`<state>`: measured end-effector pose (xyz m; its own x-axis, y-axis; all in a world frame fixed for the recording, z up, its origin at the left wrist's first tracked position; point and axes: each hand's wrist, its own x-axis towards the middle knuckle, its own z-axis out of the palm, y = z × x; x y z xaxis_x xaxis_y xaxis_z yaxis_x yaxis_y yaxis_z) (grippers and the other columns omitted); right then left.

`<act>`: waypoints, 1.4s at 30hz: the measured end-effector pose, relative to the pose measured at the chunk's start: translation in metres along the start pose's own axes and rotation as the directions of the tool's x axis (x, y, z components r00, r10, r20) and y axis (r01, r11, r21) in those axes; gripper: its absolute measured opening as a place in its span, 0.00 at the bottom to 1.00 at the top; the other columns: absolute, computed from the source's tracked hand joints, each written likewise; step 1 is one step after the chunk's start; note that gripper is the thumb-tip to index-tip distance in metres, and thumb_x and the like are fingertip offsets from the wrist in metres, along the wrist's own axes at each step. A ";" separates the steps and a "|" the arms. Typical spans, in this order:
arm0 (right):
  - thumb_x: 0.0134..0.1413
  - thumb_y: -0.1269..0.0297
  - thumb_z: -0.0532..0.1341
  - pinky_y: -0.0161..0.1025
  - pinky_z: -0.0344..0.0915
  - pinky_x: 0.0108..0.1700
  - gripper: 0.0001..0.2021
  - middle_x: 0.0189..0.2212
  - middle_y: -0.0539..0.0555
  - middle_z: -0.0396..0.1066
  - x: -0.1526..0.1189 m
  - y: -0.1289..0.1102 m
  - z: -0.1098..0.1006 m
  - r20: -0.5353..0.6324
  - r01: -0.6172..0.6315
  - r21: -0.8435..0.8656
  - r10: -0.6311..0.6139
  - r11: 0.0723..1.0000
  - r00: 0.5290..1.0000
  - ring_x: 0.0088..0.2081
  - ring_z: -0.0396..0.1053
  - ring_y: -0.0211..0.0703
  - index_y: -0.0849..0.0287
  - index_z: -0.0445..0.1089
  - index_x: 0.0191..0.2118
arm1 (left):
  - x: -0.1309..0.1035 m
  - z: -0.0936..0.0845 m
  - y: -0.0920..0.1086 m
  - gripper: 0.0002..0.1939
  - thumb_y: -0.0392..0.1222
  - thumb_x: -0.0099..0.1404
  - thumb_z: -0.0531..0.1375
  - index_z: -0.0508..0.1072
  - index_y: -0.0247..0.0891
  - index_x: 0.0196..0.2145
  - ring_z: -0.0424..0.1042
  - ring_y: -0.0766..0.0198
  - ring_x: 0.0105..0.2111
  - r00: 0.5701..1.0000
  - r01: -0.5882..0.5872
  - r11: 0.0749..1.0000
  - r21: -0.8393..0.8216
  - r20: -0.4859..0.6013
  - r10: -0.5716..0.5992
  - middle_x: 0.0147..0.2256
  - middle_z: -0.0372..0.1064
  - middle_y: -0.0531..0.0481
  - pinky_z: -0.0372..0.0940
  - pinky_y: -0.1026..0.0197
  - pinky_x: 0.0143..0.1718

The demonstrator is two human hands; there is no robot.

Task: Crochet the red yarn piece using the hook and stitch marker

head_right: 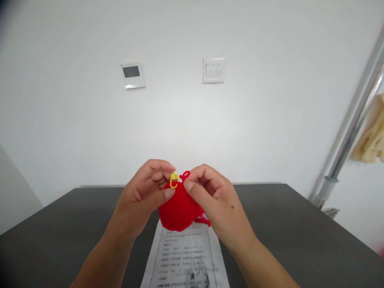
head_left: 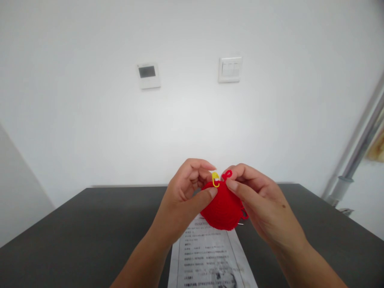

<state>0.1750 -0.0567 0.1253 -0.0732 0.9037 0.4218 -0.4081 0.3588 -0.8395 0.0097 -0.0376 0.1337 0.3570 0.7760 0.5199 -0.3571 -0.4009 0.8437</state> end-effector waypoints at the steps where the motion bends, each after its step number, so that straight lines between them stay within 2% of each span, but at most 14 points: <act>1: 0.55 0.64 0.71 0.24 0.60 0.24 0.06 0.25 0.47 0.75 0.000 0.000 0.000 -0.005 0.005 -0.010 -0.005 1.000 1.000 0.22 0.64 0.29 0.57 0.76 0.30 | -0.001 0.000 0.000 0.11 0.33 0.64 0.64 0.76 0.44 0.44 0.69 0.69 0.34 0.999 -0.033 0.999 0.032 0.003 0.033 0.34 0.71 0.55 0.62 0.68 0.35; 4: 0.56 0.65 0.70 0.24 0.59 0.23 0.06 0.24 0.47 0.73 0.000 -0.001 0.002 -0.017 0.030 -0.042 -0.031 0.999 0.999 0.22 0.63 0.28 0.57 0.76 0.30 | -0.002 0.001 0.001 0.10 0.32 0.65 0.63 0.77 0.43 0.42 0.69 0.68 0.36 0.997 -0.078 0.988 0.134 0.006 0.078 0.35 0.72 0.54 0.64 0.67 0.39; 7: 0.57 0.66 0.69 0.24 0.56 0.21 0.06 0.23 0.45 0.70 -0.001 -0.002 0.003 -0.016 0.058 -0.066 -0.060 0.996 0.998 0.21 0.60 0.28 0.56 0.76 0.29 | -0.002 0.002 0.003 0.07 0.31 0.65 0.63 0.77 0.41 0.38 0.69 0.69 0.34 0.997 -0.080 0.979 0.185 -0.009 0.083 0.34 0.73 0.55 0.63 0.68 0.37; 10: 0.58 0.67 0.68 0.24 0.56 0.22 0.06 0.24 0.46 0.72 -0.002 -0.003 0.003 -0.008 0.074 -0.085 -0.075 0.994 0.997 0.21 0.60 0.28 0.56 0.76 0.30 | -0.001 0.004 0.004 0.05 0.32 0.65 0.63 0.77 0.41 0.36 0.69 0.70 0.33 0.997 -0.055 0.981 0.186 -0.034 0.063 0.32 0.73 0.55 0.63 0.68 0.35; 17: 0.58 0.67 0.68 0.24 0.55 0.21 0.05 0.23 0.45 0.72 -0.003 -0.003 0.003 -0.012 0.072 -0.085 -0.073 0.994 0.997 0.20 0.59 0.28 0.56 0.76 0.30 | 0.000 0.006 0.005 0.01 0.36 0.64 0.66 0.78 0.39 0.33 0.69 0.71 0.28 0.997 0.047 0.996 0.078 -0.072 -0.042 0.29 0.74 0.55 0.63 0.69 0.31; 27: 0.56 0.63 0.70 0.26 0.62 0.25 0.07 0.26 0.48 0.74 -0.003 -0.001 0.000 -0.020 0.009 -0.023 -0.009 1.000 1.000 0.24 0.65 0.31 0.56 0.76 0.30 | 0.004 0.000 0.005 0.08 0.44 0.61 0.70 0.79 0.36 0.31 0.67 0.72 0.24 0.976 0.205 0.977 -0.057 -0.060 -0.208 0.25 0.74 0.54 0.61 0.69 0.27; 36: 0.53 0.60 0.72 0.30 0.62 0.26 0.09 0.27 0.50 0.74 0.000 -0.001 0.001 -0.046 -0.027 -0.032 0.026 0.999 0.999 0.25 0.65 0.35 0.56 0.75 0.29 | 0.006 -0.004 0.001 0.09 0.45 0.61 0.70 0.80 0.36 0.31 0.67 0.72 0.24 0.976 0.215 0.969 -0.120 -0.019 -0.219 0.25 0.74 0.53 0.60 0.69 0.28; 42: 0.52 0.58 0.73 0.27 0.61 0.25 0.10 0.26 0.48 0.74 0.001 -0.001 0.000 -0.025 -0.052 0.023 0.053 0.998 0.998 0.24 0.65 0.32 0.57 0.75 0.30 | 0.004 -0.004 0.001 0.08 0.44 0.61 0.69 0.81 0.36 0.32 0.68 0.70 0.26 0.976 0.205 0.972 -0.113 -0.043 -0.211 0.27 0.76 0.51 0.62 0.68 0.30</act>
<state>0.1749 -0.0561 0.1266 -0.0722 0.9269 0.3683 -0.4243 0.3057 -0.8524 0.0079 -0.0330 0.1358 0.3871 0.8634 0.3237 -0.3716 -0.1752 0.9117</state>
